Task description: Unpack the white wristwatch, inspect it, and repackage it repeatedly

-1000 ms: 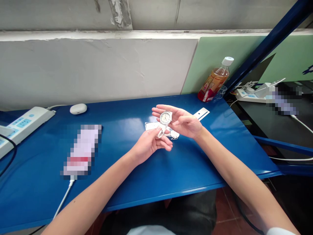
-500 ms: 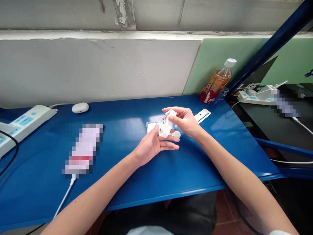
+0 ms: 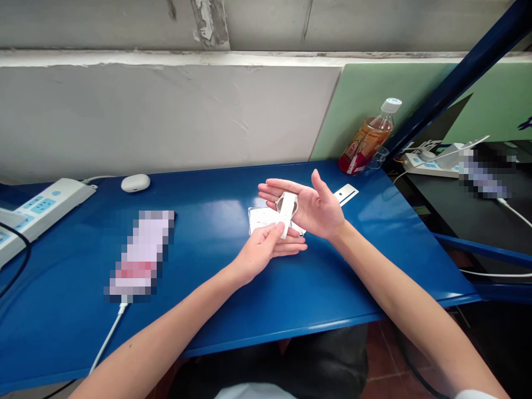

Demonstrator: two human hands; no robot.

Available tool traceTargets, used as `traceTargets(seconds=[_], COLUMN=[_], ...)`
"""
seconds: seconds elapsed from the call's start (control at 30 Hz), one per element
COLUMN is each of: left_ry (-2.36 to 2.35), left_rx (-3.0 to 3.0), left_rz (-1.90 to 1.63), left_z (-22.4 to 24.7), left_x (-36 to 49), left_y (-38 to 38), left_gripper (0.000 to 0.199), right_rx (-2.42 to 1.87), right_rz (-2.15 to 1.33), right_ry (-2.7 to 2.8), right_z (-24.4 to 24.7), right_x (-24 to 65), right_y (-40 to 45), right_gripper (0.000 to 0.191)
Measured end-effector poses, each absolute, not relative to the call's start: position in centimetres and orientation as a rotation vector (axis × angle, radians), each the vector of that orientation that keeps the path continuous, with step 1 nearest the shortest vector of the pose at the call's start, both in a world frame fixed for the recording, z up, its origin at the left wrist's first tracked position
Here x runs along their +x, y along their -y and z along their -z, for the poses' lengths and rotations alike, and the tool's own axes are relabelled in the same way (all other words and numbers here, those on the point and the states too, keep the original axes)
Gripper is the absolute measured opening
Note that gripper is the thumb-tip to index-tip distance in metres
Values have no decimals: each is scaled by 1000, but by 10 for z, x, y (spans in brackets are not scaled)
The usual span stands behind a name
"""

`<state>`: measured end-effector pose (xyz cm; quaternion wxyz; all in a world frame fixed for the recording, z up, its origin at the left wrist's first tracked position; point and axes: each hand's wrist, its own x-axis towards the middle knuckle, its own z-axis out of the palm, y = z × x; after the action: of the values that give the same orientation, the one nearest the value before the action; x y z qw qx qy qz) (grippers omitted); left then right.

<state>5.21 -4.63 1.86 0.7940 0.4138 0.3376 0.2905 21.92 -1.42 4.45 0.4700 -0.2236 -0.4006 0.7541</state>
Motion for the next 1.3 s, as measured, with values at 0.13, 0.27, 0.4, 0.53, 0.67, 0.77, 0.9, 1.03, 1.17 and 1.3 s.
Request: traceTargets(seconds=[0.13, 0.27, 0.4, 0.53, 0.67, 0.77, 0.9, 1.03, 1.17, 1.3], left_ry=[-740, -742, -751, -728, -695, -679, -667, -640, -637, -741], left_rx=[862, 821, 781, 758, 737, 716, 705, 735, 836, 994], left_rz=[-630, -599, -582, -583, -595, -601, -603, -615, -664, -765], left_z=[-21, -23, -23, -23, -23, -24, -23, -23, -26, -28], left_x=[51, 51, 52, 52, 52, 52, 52, 51, 49, 47], left_y=[46, 46, 46, 46, 47, 47, 47, 47, 45, 43], left_gripper=[52, 49, 46, 43, 41, 38, 36, 39, 46, 52], right_rx=[-504, -554, -543, -521, -556, -573, -603, -599, -687, -852], right_rz=[-1870, -1873, -1879, -1886, -1887, -1879, -1862, -1794, -1543, -1210], right_ry=[993, 1020, 1029, 1035, 1044, 1054, 1072, 1129, 1377, 1641], right_z=[-47, -47, -45, -44, -44, -44, -44, -44, -46, -50], right_x=[222, 223, 223, 223, 224, 225, 224, 222, 229, 242], right_y=[16, 15, 14, 13, 13, 13, 12, 11, 10, 17], right_gripper=[74, 75, 75, 75, 74, 74, 69, 49, 39, 35])
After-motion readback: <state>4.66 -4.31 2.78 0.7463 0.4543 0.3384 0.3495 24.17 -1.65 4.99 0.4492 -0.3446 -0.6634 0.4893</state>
